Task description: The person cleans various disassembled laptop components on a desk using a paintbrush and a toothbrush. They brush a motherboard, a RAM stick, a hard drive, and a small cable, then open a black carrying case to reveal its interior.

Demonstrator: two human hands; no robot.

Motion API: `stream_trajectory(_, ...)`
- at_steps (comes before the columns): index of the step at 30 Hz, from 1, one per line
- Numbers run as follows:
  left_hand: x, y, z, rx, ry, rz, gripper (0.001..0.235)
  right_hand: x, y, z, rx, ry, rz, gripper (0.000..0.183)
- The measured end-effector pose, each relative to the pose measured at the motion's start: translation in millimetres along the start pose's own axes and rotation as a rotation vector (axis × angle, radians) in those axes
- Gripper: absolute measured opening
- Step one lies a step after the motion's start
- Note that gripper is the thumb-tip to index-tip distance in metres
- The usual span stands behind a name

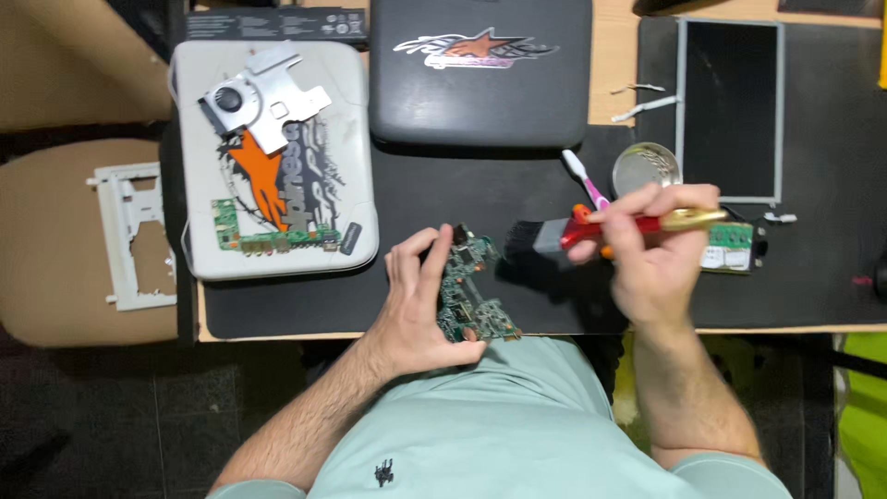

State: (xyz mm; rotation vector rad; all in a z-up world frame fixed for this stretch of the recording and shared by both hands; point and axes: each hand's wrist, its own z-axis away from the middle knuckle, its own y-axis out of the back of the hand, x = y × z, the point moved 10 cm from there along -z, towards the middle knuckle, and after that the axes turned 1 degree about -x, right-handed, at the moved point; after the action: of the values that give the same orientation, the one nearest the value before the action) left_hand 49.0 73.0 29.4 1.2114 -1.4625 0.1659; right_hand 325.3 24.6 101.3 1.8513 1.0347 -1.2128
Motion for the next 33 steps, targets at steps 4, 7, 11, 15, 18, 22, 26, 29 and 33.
stream_trajectory(4,-4,-7,4,-0.033,0.005,-0.123,0.162,13,50,34,0.091,-0.012,-0.151,0.026)
stream_trajectory(7,-2,0,0,0.058,0.021,0.011,0.158,7,67,63,0.139,0.082,-0.027,0.034)
stream_trajectory(11,8,2,-6,0.102,0.016,-0.014,0.16,-1,81,102,0.093,0.151,0.322,0.013)
stream_trajectory(15,26,19,-17,0.127,0.023,-0.099,0.158,-2,57,110,0.042,0.137,0.354,0.01)
stream_trajectory(18,29,35,-25,0.065,0.057,-0.302,0.151,4,32,107,-0.01,0.198,0.38,0.014)
stream_trajectory(22,23,48,-36,-0.043,0.095,-0.443,0.145,16,6,104,-0.077,0.307,0.447,0.019)
stream_trajectory(26,19,66,-50,-0.151,0.057,-0.634,0.149,10,-11,97,-0.078,0.374,0.46,0.023)
stream_trajectory(29,9,96,-63,-0.276,0.093,-0.829,0.157,7,-21,96,-0.1,0.388,0.528,0.02)
stream_trajectory(33,-27,140,-71,-0.487,0.269,-0.758,0.161,14,-27,95,-0.116,0.356,0.637,0.022)
